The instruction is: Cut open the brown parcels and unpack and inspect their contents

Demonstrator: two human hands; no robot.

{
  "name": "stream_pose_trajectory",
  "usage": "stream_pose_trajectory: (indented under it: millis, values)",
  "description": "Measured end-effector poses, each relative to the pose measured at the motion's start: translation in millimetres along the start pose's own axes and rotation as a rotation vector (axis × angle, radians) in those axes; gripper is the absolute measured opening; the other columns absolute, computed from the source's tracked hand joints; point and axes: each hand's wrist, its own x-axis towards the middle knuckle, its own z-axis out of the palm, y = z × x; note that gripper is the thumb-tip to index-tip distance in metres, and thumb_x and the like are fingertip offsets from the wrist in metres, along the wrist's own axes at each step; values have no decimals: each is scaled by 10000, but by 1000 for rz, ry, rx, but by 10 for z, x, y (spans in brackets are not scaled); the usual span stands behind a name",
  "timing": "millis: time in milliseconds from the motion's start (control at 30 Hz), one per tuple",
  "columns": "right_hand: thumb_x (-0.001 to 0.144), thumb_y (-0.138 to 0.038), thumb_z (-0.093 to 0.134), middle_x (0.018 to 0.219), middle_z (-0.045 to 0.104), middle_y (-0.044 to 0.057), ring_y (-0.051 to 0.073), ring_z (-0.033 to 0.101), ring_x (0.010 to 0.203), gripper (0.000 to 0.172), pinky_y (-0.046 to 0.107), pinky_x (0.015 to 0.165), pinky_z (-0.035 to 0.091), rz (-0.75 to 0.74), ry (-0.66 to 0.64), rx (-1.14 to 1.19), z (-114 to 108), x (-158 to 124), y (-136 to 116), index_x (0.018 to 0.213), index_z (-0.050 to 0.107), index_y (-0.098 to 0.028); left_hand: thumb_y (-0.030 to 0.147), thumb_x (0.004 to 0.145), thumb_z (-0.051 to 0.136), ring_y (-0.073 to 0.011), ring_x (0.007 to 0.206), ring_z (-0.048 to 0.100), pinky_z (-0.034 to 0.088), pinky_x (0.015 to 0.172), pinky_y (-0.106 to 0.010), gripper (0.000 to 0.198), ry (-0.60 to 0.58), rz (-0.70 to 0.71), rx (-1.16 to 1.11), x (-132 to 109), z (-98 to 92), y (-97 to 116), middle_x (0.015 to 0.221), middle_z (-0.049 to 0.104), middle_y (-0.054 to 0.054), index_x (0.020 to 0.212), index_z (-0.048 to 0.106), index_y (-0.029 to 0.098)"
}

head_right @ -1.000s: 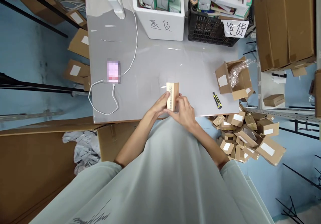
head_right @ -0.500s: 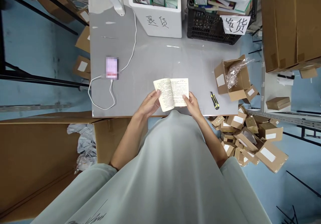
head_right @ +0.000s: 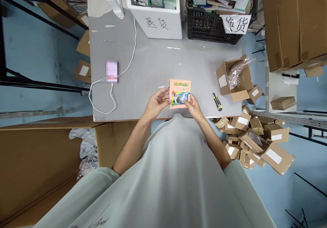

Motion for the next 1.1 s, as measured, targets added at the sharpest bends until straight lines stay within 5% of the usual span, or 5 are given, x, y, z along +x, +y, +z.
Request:
stream_pose_trajectory:
  millis: [133,267,533,767,1100]
  values:
    - [798,-583,912,1356,793,113,318,737,1341,433,507,1164,593,-186,52,-58,-21,39,42,968,674,-264,362,789,948,-298,1132,765,562,1190,-540,168,-32,132,110,-15,63,95,991,800,-72,847,840,246]
    - [798,-501,902,1541,713,144,343,637,1520,348,557,1230,532,-267,125,-95,-23,55,38,901,675,-258,368,834,906,-339,1238,744,502,1248,-604,179,-78,218,171,-34,90,178,974,794,-80,707,817,281]
    - [768,-504,910,1368,806,115,338,745,1348,349,548,1164,601,-196,133,-39,63,-54,-104,928,707,-270,361,818,928,-325,1175,737,518,1189,-539,138,-95,207,222,-80,21,290,1045,805,-88,850,837,261]
    - [828,-709,907,1059,838,37,185,758,713,572,294,605,581,-11,-68,7,194,-101,-157,1132,733,-257,658,872,919,-233,935,708,565,818,-343,503,22,29,64,24,-133,175,1021,796,-62,1110,823,226]
    - [934,-649,823,1002,799,37,162,672,676,471,329,658,622,89,-147,200,626,-190,-127,1161,710,-252,664,898,887,-328,1161,801,649,966,-437,547,-232,-265,-402,-19,-290,13,1297,845,-141,1185,824,203]
